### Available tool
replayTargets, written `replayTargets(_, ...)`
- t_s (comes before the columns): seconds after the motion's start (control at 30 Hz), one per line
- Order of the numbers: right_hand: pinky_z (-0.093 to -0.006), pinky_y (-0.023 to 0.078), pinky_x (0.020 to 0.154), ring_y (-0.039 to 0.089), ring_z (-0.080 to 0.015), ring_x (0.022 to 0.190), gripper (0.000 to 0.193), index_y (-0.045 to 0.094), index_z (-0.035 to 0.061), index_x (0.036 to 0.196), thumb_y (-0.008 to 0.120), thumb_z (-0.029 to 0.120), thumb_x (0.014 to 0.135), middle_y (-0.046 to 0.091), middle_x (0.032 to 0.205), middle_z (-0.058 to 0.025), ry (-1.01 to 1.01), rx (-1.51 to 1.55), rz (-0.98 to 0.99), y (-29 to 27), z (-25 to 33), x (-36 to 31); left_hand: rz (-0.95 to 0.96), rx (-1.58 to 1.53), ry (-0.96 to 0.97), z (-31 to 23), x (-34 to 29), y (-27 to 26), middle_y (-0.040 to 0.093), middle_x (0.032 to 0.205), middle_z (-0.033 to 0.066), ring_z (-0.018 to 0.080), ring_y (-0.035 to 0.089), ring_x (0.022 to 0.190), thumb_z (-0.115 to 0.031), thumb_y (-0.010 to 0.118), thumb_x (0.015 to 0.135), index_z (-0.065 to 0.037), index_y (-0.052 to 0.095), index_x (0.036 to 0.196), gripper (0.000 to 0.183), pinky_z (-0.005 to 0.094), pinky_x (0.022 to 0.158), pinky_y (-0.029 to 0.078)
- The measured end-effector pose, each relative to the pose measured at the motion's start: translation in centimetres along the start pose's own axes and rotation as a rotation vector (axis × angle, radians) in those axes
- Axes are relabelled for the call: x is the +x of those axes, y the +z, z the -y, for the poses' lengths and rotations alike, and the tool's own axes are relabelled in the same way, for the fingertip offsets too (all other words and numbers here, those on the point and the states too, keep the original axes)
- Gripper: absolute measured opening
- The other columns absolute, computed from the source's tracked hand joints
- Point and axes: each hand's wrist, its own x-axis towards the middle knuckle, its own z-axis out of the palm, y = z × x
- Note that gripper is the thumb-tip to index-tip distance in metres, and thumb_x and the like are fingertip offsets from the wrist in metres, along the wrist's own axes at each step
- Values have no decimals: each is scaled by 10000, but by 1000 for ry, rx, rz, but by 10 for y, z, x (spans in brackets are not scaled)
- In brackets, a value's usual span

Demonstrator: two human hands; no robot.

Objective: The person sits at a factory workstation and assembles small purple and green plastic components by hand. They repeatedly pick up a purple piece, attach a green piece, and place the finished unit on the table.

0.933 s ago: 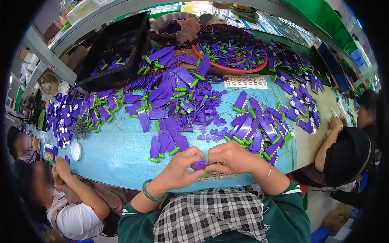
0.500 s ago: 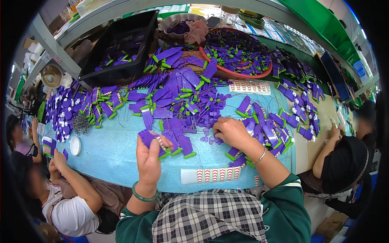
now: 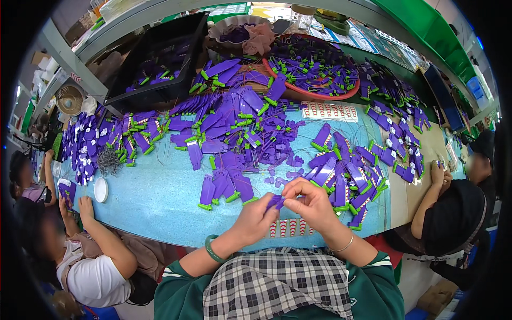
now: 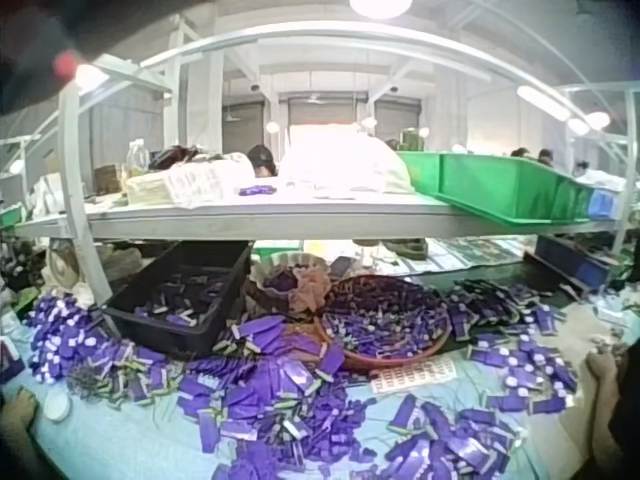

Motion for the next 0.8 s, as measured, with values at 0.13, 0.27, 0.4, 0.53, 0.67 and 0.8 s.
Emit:
replayTargets(0.13,-244,419,563,494,-100,666,115,622,29,805,719,73,764,566,858,-44,-189,-367,-106,7,0,-5,2,163,118,-13,1,2,547,674,133,283,555,619,-116,542,885,-13,512,912,111,381,570,417)
replayTargets(0.27,-264,417,548,503,-127,645,142,605,26,805,713,115,782,560,824,-61,-269,-481,-109,11,2,-6,14,262,141,-13,-1,1,558,692,156,361,574,657,-186,534,906,-31,507,904,158,437,586,423)
replayTargets(0.4,-271,406,520,505,-127,588,167,586,19,805,690,148,816,545,751,-54,-156,-445,26,6,-3,-6,37,271,141,-3,-5,4,580,663,146,367,579,627,-211,523,923,-35,537,875,183,439,568,432)
replayTargets(0.53,-266,391,495,498,-110,543,164,582,13,796,681,139,830,541,713,-50,-113,-383,29,10,-2,-5,39,146,68,-9,-6,4,624,642,111,276,616,572,-208,509,940,-23,576,863,211,371,529,457)
replayTargets(0.67,-262,389,494,500,-96,547,158,592,10,786,687,129,827,553,696,-52,-30,-392,42,9,-3,-3,63,-28,-34,-6,-7,5,652,648,69,152,637,553,-210,507,955,-6,616,892,240,291,506,473)
replayTargets(0.8,-262,395,499,504,-91,555,141,606,5,781,695,109,815,567,685,-48,-56,-426,103,3,13,3,9,-12,49,-7,-6,6,648,641,74,141,621,532,-203,512,952,-7,614,899,227,281,498,465)
